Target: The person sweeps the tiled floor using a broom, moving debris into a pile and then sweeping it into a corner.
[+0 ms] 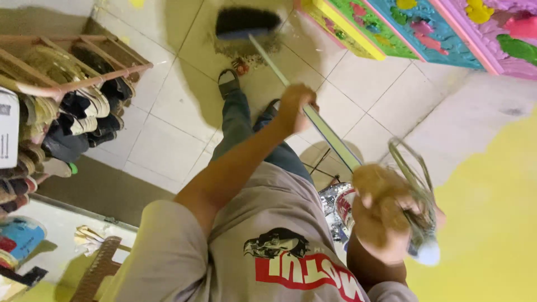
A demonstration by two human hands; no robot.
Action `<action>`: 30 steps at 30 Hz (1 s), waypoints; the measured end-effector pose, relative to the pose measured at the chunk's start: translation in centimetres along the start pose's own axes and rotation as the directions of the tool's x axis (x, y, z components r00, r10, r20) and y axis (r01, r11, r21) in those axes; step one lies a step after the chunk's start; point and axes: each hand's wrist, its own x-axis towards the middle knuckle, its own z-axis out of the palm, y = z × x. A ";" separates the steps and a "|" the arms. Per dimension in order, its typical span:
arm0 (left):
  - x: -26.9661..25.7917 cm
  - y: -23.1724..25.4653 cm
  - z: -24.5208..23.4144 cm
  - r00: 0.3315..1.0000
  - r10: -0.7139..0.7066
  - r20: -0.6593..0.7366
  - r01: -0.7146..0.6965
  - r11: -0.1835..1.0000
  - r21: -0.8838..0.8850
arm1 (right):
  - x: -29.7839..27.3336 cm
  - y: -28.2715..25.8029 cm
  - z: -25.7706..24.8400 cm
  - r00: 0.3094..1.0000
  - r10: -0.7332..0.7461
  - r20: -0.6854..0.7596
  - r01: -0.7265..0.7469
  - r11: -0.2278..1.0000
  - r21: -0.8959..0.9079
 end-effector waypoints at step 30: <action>0.2 -4.9 -5.9 0.997 0.075 0.007 -0.075 0.997 -0.001 | -0.1 6.7 3.2 0.978 -0.207 0.021 0.199 0.900 -0.387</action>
